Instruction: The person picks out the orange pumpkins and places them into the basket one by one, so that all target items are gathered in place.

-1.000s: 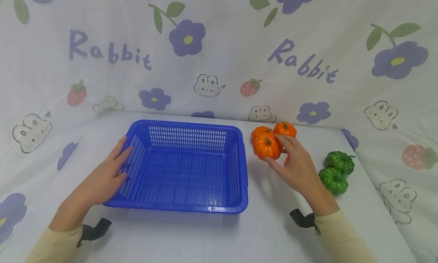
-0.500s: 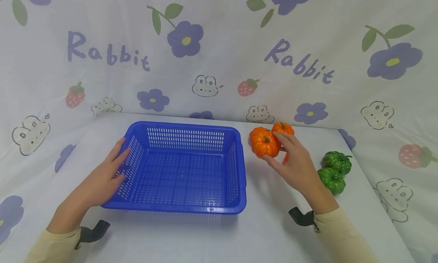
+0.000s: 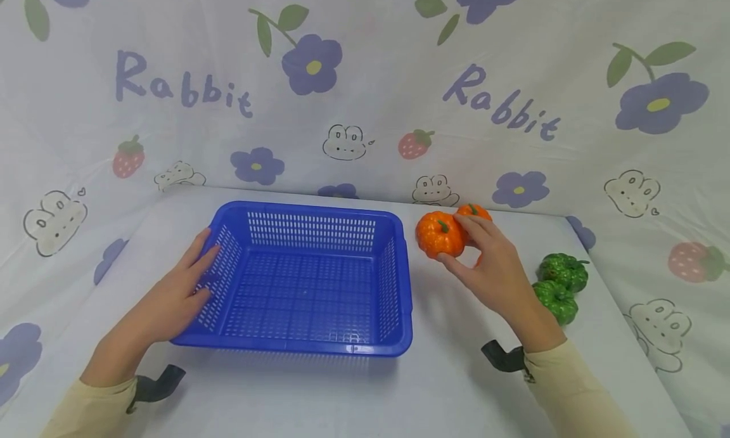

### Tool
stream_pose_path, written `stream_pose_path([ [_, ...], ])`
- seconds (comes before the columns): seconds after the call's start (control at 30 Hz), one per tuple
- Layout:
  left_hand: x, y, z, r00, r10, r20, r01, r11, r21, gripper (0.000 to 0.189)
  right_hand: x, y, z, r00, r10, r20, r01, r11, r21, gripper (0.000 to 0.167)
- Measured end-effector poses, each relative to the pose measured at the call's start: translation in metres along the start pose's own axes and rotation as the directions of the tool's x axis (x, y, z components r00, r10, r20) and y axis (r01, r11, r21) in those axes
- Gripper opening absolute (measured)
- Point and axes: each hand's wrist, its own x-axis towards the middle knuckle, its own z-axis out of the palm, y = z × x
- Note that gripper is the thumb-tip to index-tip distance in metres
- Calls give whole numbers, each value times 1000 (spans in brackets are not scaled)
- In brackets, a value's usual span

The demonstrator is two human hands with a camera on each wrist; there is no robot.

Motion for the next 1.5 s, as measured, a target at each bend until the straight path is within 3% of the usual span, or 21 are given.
stream_pose_path([
  [1.0, 1, 2, 0, 1000, -20, 19, 20, 1000, -11, 71, 14, -11, -4, 999, -51, 0, 51, 999, 11, 70],
  [1.5, 1, 3, -1, 999, -29, 18, 29, 1000, -11, 71, 27, -26, -8, 996, -83, 44, 82, 996, 26, 70],
])
